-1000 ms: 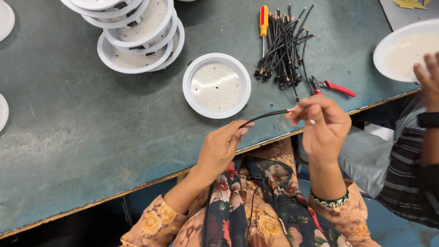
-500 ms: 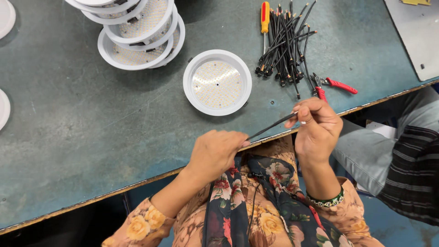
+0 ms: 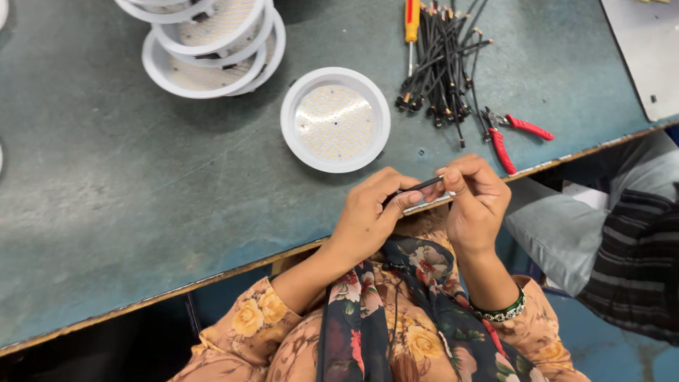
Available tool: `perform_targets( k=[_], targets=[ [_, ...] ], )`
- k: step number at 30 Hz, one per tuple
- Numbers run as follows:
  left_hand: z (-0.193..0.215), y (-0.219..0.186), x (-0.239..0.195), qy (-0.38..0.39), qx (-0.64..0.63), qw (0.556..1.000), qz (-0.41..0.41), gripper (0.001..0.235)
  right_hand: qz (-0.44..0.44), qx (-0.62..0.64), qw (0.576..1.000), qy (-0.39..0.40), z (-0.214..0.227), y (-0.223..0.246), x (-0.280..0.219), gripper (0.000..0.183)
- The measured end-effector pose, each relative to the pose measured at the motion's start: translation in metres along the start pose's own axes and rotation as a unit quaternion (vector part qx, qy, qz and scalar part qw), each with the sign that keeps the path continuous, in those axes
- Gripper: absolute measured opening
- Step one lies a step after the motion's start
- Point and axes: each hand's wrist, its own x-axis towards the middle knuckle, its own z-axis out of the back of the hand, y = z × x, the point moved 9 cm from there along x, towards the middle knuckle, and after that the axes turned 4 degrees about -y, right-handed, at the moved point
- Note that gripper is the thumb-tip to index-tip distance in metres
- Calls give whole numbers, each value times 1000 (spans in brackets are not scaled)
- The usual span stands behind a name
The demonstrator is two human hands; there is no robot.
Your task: The person trims wires with a pair of red pliers and then pushes the wires through a circular LED light panel component to secure them.
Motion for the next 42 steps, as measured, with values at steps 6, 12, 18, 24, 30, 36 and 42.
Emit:
perform_targets(
  k=[6,12,18,24,30,36,42],
  targets=[
    [-5,-11,1,33,12,998,-52,18,-117,109,987,24,10,-12,-4,16],
    [-6,-4,4,20,-47,998,-43,14,-149,138,978,50,14,-23,-12,17],
    [-9,-9,3,26,-72,990,-119,12,-317,316,886,120,10,-59,-19,22],
    [-7,34,4,-25,-147,984,94,14,167,-597,784,28,109,-35,71,62],
    [11,30,0,-63,-125,985,102,17,72,-736,667,91,195,-90,96,100],
    [27,16,0,-83,-79,992,58,16,110,-734,657,129,172,-67,66,78],
    [43,-18,-2,-61,-16,998,-21,16,46,-519,823,225,100,24,31,57]
  ],
)
